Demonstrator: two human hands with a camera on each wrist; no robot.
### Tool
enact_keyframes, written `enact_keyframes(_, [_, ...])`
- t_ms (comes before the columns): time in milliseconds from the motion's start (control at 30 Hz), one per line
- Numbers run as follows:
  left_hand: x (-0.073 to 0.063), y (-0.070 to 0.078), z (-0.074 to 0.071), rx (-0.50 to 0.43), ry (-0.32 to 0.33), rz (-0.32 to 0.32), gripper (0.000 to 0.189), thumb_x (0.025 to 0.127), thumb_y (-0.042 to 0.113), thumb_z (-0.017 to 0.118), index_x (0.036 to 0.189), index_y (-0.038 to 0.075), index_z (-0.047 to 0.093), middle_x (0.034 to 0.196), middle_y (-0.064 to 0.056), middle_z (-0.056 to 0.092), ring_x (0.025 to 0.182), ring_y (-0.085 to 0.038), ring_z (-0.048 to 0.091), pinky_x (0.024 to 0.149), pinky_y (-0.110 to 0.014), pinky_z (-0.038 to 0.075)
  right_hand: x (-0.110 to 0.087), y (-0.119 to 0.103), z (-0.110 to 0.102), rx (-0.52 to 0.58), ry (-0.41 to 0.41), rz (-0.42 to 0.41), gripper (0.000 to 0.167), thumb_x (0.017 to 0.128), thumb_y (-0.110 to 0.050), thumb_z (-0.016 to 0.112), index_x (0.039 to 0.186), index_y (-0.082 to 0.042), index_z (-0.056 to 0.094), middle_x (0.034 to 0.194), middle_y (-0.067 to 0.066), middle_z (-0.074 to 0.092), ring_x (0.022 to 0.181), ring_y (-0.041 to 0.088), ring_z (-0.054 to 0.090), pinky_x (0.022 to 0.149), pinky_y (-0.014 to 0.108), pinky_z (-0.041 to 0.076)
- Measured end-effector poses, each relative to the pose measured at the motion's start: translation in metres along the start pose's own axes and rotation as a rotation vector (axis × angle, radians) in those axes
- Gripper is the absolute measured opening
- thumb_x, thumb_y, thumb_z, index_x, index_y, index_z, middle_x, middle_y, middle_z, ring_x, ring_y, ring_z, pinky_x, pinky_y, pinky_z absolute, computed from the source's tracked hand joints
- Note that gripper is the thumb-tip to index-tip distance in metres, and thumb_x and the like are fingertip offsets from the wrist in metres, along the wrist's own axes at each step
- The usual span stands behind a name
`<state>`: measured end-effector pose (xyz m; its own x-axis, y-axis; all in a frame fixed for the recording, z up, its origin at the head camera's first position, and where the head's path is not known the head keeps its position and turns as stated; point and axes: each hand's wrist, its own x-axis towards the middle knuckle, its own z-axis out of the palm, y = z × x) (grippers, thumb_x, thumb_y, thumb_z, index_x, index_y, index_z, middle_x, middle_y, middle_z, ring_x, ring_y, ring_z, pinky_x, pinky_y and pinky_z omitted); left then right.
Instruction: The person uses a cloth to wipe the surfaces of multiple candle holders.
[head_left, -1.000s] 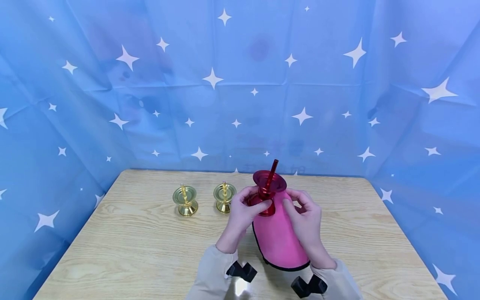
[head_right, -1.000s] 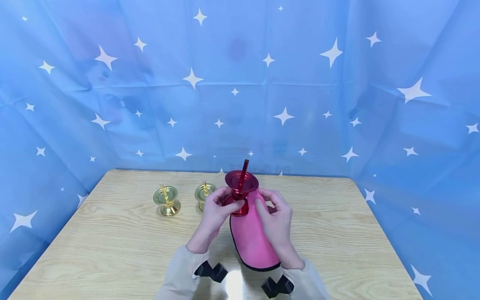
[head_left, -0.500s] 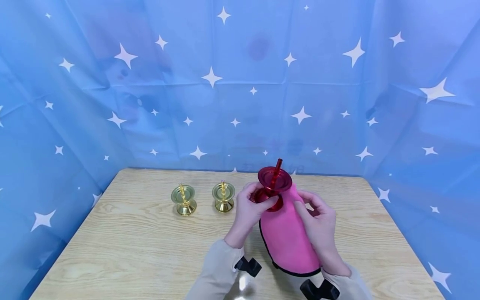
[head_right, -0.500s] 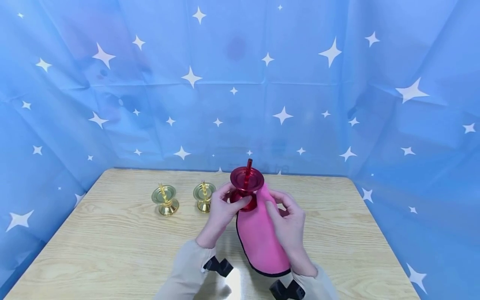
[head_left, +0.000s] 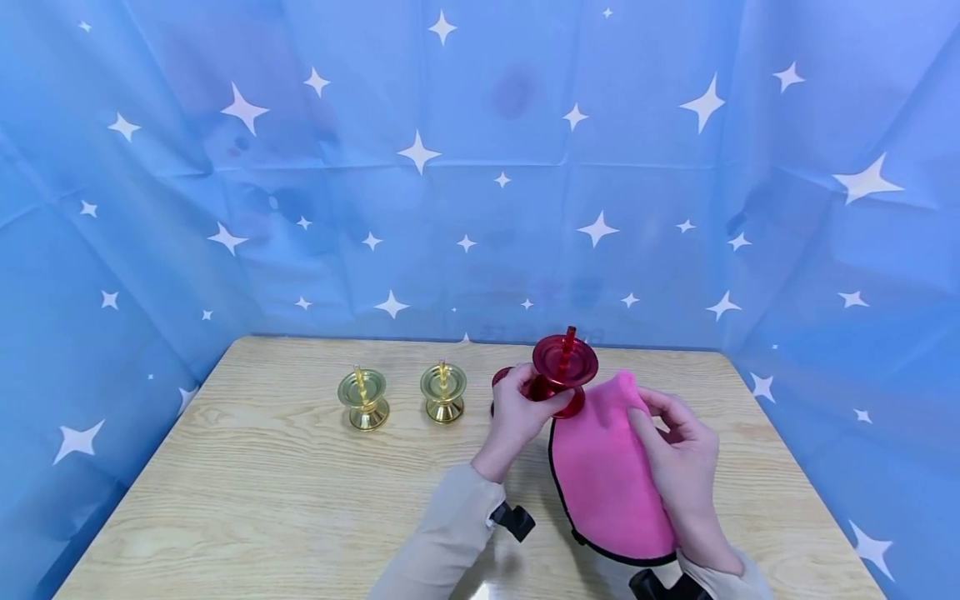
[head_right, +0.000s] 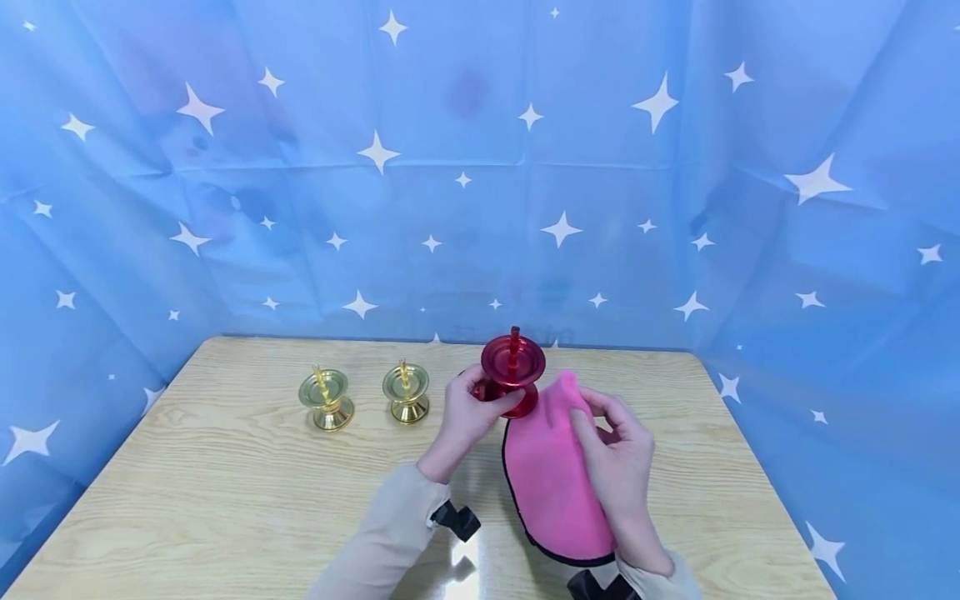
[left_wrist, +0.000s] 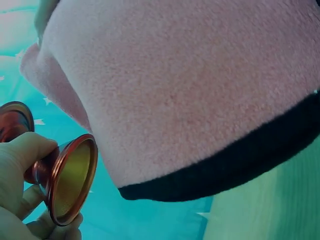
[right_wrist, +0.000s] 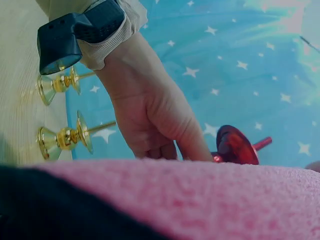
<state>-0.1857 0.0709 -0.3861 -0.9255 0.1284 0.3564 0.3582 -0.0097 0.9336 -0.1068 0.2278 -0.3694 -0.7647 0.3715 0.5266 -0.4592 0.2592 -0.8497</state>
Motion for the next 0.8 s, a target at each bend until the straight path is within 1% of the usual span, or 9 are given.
enact_keyframes(67, [0.003,-0.014,0.006,0.016,0.008,0.000,0.027,0.073,0.007,0.078,0.099,0.006,0.070,0.098,-0.006,0.067,0.095,-0.018,0.059,0.080,-0.032,0.051,0.000,0.001,-0.003,-0.013,0.003,-0.002,0.019,0.082,0.008,0.063,0.101,0.012,0.065,0.079,-0.002,0.064,0.061,0.004,0.056,0.046,0.013,0.042])
enact_keyframes(167, [0.007,-0.035,0.015,0.049,0.016,0.026,0.028,0.072,0.013,0.080,0.098,0.012,0.070,0.095,0.000,0.067,0.091,-0.011,0.057,0.078,-0.025,0.048,0.000,0.004,-0.008,-0.050,0.017,0.010,0.019,0.082,0.008,0.063,0.101,0.012,0.065,0.079,-0.002,0.063,0.063,0.004,0.056,0.046,0.013,0.043])
enact_keyframes(333, [0.007,-0.041,0.024,0.076,0.015,0.055,0.028,0.073,0.015,0.080,0.099,0.013,0.070,0.095,0.002,0.067,0.091,-0.009,0.057,0.081,-0.028,0.046,-0.001,0.006,-0.015,-0.091,0.042,0.025,0.019,0.082,0.008,0.063,0.101,0.012,0.065,0.078,-0.002,0.062,0.062,0.003,0.055,0.045,0.013,0.042])
enact_keyframes(533, [0.007,-0.050,0.037,0.118,0.035,0.074,0.030,0.073,0.018,0.080,0.101,0.015,0.071,0.099,0.005,0.065,0.096,-0.008,0.056,0.085,-0.028,0.047,-0.002,0.006,-0.021,-0.088,0.076,0.052,0.019,0.081,0.009,0.064,0.100,0.011,0.066,0.077,-0.002,0.063,0.063,0.004,0.056,0.046,0.012,0.043])
enact_keyframes(633, [0.008,-0.056,0.043,0.156,0.048,0.101,0.029,0.073,0.019,0.081,0.100,0.014,0.072,0.101,0.003,0.062,0.096,-0.010,0.055,0.083,-0.028,0.047,-0.003,0.006,-0.023,-0.104,0.081,0.053,0.019,0.081,0.009,0.064,0.100,0.011,0.066,0.076,-0.003,0.063,0.063,0.002,0.056,0.047,0.012,0.043])
enact_keyframes(800, [0.008,-0.066,0.050,0.197,0.074,0.134,0.026,0.073,0.021,0.081,0.095,0.012,0.072,0.097,0.000,0.060,0.092,-0.013,0.056,0.078,-0.026,0.048,-0.004,0.008,-0.026,-0.102,0.099,0.080,0.018,0.082,0.008,0.064,0.099,0.010,0.067,0.076,-0.002,0.063,0.065,0.003,0.056,0.048,0.012,0.043])
